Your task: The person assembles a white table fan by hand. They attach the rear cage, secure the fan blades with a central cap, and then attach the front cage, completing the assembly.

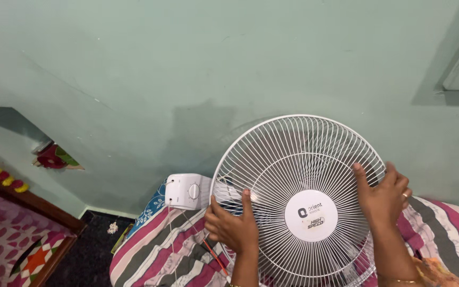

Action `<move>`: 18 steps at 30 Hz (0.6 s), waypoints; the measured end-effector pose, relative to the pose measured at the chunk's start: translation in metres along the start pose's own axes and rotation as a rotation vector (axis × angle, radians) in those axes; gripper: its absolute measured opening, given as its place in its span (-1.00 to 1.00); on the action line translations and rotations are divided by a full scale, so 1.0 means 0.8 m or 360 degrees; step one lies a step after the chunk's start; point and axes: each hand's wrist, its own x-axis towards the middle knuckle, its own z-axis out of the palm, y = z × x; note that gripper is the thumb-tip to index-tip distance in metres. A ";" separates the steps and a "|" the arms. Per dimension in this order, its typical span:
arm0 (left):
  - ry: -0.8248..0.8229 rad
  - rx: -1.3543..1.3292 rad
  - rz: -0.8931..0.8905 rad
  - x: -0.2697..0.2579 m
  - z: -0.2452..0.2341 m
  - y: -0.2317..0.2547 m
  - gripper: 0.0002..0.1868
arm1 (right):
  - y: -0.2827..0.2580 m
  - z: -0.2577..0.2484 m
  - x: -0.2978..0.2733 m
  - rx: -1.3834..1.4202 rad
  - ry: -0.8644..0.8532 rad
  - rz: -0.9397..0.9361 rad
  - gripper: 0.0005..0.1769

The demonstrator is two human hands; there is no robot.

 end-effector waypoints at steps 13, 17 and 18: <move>-0.0127 -0.0343 0.0330 0.001 -0.016 -0.028 -0.01 | -0.067 0.029 -0.256 -0.0101 0.0056 -0.1316 0.11; -0.0231 -0.0814 0.0244 0.000 -0.006 -0.092 -0.22 | -0.075 0.038 -0.259 -0.0110 0.0022 -0.1307 0.12; -0.0304 -0.0790 0.0035 0.003 0.004 -0.110 -0.23 | -0.079 0.040 -0.258 -0.0109 0.0034 -0.1311 0.13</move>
